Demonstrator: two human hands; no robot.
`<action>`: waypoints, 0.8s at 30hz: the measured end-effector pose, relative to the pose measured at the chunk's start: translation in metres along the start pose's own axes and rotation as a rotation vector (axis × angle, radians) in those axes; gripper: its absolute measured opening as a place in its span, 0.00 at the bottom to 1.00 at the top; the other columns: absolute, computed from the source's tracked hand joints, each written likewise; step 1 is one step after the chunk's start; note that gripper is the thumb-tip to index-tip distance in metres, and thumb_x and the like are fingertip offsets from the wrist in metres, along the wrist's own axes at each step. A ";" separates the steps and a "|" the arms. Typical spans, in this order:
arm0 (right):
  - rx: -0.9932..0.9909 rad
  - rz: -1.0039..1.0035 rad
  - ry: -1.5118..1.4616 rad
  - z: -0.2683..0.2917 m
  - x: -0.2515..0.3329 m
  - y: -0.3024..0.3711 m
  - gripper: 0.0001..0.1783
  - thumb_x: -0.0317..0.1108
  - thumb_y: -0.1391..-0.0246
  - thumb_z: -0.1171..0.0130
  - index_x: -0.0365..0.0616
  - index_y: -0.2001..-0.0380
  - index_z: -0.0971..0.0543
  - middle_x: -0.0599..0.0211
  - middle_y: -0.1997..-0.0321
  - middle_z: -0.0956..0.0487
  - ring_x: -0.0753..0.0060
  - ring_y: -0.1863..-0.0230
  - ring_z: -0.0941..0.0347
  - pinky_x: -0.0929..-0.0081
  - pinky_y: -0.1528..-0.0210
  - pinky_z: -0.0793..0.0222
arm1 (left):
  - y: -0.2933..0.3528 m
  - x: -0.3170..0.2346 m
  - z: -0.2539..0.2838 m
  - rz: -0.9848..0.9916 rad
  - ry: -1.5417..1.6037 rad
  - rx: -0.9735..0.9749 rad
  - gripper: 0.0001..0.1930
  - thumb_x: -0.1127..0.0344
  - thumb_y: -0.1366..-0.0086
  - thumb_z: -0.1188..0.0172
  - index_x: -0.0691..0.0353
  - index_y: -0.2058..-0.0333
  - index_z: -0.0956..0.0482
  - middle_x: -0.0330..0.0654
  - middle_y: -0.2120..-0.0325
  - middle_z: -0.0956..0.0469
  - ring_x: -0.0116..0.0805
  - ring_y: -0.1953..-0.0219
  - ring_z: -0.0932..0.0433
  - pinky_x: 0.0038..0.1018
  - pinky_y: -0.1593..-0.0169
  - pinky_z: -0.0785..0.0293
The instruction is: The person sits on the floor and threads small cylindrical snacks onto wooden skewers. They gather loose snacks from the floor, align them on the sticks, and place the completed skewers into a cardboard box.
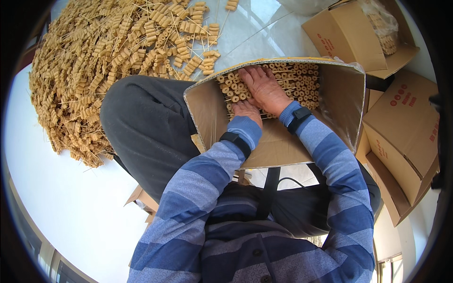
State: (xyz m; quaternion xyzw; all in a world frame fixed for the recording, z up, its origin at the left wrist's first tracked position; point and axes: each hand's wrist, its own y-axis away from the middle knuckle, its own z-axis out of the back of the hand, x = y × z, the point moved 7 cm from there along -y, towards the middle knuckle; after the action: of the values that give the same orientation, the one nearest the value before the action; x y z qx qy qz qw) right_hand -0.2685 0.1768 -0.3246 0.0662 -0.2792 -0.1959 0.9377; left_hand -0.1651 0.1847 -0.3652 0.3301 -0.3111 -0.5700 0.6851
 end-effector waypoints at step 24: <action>0.015 0.056 0.020 -0.027 -0.004 -0.010 0.32 0.32 0.48 0.40 0.45 0.38 0.33 0.59 0.36 0.31 0.53 0.32 0.38 0.50 0.30 0.43 | 0.015 0.026 0.022 0.090 0.382 0.000 0.26 0.64 0.35 0.49 0.69 0.40 0.30 0.55 0.34 0.41 0.57 0.31 0.42 0.54 0.31 0.46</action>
State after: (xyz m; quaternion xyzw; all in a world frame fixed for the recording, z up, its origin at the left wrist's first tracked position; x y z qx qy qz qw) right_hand -0.2598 0.1700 -0.3516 0.0672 -0.2731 -0.1670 0.9450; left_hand -0.1700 0.1590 -0.3385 0.4181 -0.1898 -0.4659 0.7564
